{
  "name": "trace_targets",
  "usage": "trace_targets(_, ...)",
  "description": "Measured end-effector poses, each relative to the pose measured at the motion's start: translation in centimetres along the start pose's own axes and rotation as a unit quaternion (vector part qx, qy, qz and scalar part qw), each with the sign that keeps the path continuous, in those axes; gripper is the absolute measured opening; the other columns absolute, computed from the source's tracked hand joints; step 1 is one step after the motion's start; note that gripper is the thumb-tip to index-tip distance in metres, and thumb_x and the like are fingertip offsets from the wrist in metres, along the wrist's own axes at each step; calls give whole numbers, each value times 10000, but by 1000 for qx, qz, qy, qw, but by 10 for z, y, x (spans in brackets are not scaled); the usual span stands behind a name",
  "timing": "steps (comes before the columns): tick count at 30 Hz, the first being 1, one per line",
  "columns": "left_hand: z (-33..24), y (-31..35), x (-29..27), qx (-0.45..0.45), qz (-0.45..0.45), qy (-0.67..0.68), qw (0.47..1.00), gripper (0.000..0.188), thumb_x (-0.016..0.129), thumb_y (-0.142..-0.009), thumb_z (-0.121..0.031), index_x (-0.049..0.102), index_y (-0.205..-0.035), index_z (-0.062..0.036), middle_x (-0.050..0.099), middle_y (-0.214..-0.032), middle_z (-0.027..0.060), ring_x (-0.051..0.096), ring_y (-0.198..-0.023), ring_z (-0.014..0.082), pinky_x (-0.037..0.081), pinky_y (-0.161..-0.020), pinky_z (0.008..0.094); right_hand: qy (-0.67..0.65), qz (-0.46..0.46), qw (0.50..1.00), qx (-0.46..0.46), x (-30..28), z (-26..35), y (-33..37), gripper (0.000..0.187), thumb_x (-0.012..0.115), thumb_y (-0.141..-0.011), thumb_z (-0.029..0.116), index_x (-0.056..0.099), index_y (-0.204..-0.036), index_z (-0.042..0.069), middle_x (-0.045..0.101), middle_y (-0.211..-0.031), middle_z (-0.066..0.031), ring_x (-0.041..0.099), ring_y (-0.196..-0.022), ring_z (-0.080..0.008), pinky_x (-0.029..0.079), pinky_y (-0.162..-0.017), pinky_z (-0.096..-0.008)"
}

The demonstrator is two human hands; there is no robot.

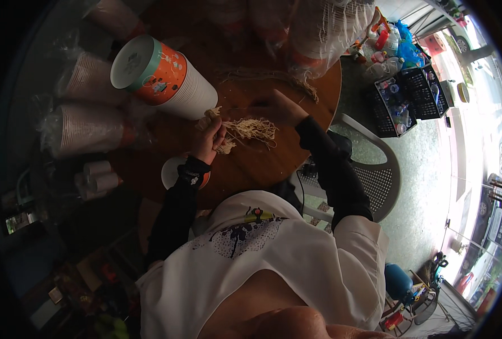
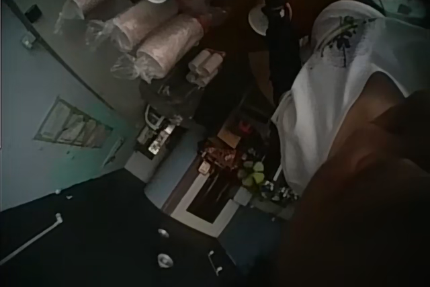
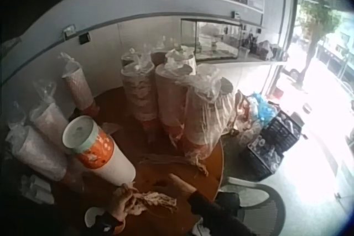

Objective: Sort and clean dried herbal roots at a table.

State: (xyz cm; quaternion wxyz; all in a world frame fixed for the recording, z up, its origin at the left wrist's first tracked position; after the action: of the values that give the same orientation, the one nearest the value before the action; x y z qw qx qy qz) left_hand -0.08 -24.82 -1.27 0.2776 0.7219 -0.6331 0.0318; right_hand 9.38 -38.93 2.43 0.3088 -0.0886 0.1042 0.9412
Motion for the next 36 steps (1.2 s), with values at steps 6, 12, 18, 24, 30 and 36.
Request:
trace_targets(6, -3, -4, 30, -14, 64, -96, 993, 209, 514, -892, -245, 563, -965, -55, 466, -609, -6, 319, -398, 51, 383, -471, 211, 54, 25, 997, -58, 21, 40, -25, 214, 548, -842, 178, 631, -960, 20, 647, -799, -65, 588, -663, -123, 480, -630, -269)
trace_targets(12, 18, -3, 7, -30, 44, -16, 998, 216, 512, -893, -248, 584, -893, -45, 471, -596, -20, 313, -382, 42, 366, -436, 197, -178, -83, 980, 15, -1, -15, -35, 221, 554, -857, 174, 602, -1017, 29, 633, -825, -32, 586, -710, -71, 475, -620, -238)
trace_targets(18, 1, 2, 6, -38, 46, 40, 997, 257, 497, -907, -286, 586, -896, -45, 468, -602, -24, 300, -380, 43, 385, -462, 216, 59, -45, 994, -75, 38, -74, 0, 321, 614, -795, 163, 563, -1083, 30, 628, -953, -87, 607, -865, -222, 471, -784, -329)
trace_targets(24, -3, 5, 11, -51, 36, 51, 997, 270, 484, -915, -295, 579, -882, -45, 438, -588, -27, 285, -387, 44, 383, -502, 221, 168, -153, 973, -37, 73, -105, -15, 335, 630, -749, 207, 578, -1051, 70, 633, -920, -126, 590, -874, -315, 427, -823, -425)
trace_targets(30, -50, 18, -10, 70, -13, -24, 997, 258, 465, -927, -296, 531, -874, -52, 382, -567, -36, 260, -426, 49, 339, -510, 219, 274, -228, 927, 114, 37, -178, -3, 252, 625, -730, 204, 598, -959, 101, 632, -824, -131, 587, -805, -324, 454, -711, -438)
trace_targets(36, -89, 42, -50, 150, -116, 27, 982, 252, 402, -949, -306, 512, -891, -87, 318, -576, -56, 241, -444, 47, 282, -524, 210, 193, -301, 918, 172, -10, -221, 7, 221, 582, -777, 168, 599, -962, 48, 633, -845, -163, 611, -810, -318, 483, -669, -441)
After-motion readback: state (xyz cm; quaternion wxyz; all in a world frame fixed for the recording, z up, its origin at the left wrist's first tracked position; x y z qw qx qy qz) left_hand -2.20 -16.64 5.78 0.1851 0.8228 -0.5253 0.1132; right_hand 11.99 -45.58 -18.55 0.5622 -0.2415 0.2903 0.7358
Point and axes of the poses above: each hand's wrist, its own y-axis away from the middle knuckle, its own x-axis out of the palm, z = x × y, the point moved 8 cm from there along -y, towards the middle knuckle
